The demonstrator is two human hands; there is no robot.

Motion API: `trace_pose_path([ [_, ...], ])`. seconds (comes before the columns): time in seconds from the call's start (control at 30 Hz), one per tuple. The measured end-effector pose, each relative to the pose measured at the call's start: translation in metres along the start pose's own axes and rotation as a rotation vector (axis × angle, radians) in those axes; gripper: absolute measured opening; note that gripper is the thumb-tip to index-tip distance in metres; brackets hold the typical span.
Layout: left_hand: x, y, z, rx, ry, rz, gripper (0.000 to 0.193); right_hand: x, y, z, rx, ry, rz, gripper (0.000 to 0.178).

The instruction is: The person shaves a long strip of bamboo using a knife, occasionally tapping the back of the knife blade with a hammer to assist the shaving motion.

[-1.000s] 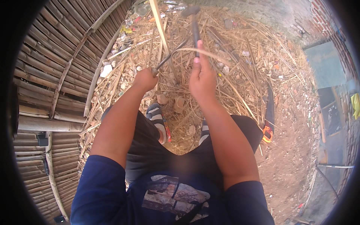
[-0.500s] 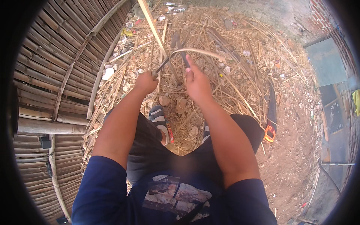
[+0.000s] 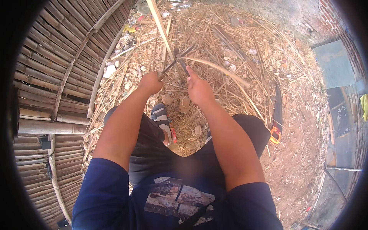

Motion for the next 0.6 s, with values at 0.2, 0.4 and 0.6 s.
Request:
trace_pose_path([
  [0.2, 0.02, 0.014, 0.009, -0.026, -0.09, 0.076, 0.035, 0.037, -0.021, 0.005, 0.029, 0.147, 0.251, 0.044],
  [0.4, 0.024, 0.015, 0.033, -0.068, -0.063, 0.092, 0.035, 0.07, -0.038, 0.002, 0.178, 0.386, 0.302, 0.045],
  [0.6, 0.014, 0.014, 0.029, 0.0, -0.075, 0.027, 0.037, 0.018, 0.011, 0.016, -0.05, 0.064, 0.066, 0.045],
])
Point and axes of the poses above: each hand's wrist, its own z-axis towards the middle knuckle, its own x-axis out of the back of the hand, y = z × x, the point moved 4 cm from there along z, towards the middle knuckle, and after that the axes turned 4 degrees about -x, right-handed, at the moved point
